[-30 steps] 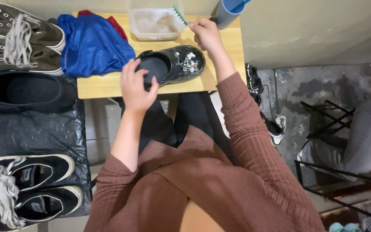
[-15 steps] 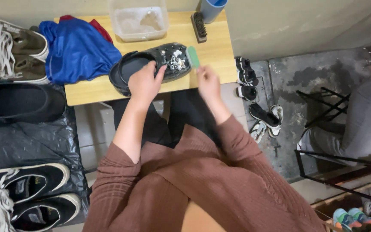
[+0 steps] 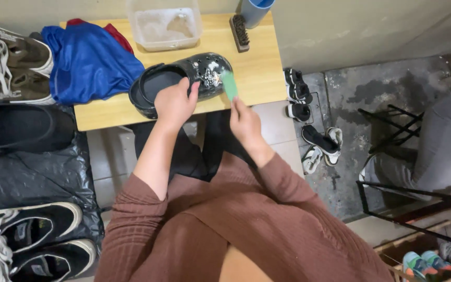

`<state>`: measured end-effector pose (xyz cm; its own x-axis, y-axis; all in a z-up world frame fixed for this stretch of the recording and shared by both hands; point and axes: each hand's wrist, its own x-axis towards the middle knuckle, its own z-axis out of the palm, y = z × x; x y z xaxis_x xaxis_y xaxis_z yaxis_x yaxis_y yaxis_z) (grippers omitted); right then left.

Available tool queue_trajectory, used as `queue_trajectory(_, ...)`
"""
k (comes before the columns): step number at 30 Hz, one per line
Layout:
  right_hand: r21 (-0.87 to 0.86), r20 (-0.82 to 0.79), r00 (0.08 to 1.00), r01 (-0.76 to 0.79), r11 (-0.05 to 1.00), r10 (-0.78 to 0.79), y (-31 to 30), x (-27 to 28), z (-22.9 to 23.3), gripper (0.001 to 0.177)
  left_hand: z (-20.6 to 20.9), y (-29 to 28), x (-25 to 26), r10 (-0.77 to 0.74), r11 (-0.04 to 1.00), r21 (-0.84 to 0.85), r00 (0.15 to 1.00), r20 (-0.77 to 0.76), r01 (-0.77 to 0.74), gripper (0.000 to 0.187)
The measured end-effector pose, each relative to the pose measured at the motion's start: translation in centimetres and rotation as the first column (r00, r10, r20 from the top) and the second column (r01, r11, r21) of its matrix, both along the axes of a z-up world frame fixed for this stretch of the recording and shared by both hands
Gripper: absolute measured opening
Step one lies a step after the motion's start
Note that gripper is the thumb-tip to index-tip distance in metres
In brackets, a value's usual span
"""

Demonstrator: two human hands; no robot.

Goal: Scrubbing the exterior of a black clog with a small brush and soapy water on a workbench.

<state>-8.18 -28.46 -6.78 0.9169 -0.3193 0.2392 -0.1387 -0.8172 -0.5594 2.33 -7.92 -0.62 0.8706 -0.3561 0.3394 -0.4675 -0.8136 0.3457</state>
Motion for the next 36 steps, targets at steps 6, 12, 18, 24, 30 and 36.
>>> queue_trajectory(6,0.004,0.057,0.996,-0.062,0.998,0.062,-2.2,6.5,1.5,0.031,0.1,0.3,0.0,-0.06,0.998,-0.011,0.998,0.003,0.06,0.046)
queue_trajectory(12,-0.108,-0.195,0.979,-0.085,0.991,0.062,-0.3,8.7,5.2,0.033,-0.1,0.2,-0.1,-0.004,1.0,0.006,0.999,-0.039,0.005,0.046)
queue_trajectory(18,-0.074,-0.196,0.981,-0.011,0.997,-0.003,-0.2,1.4,3.6,0.037,0.4,0.1,-0.1,-0.008,0.999,0.031,1.0,-0.022,0.009,0.048)
queue_trajectory(24,-0.095,-0.264,0.963,-0.08,0.992,0.052,-0.9,10.2,5.7,0.037,-0.4,0.2,0.0,-0.012,1.0,0.015,1.0,-0.008,0.012,0.046)
queue_trajectory(30,-0.065,-0.29,0.954,-0.093,0.994,0.07,-0.6,6.7,6.9,0.038,-0.2,0.2,0.1,0.017,1.0,0.0,1.0,-0.014,-0.017,0.046)
queue_trajectory(36,-0.035,-0.289,0.957,-0.039,0.999,0.027,0.1,2.1,7.0,0.038,-1.3,0.2,0.2,-0.021,1.0,0.019,1.0,0.023,0.02,0.047)
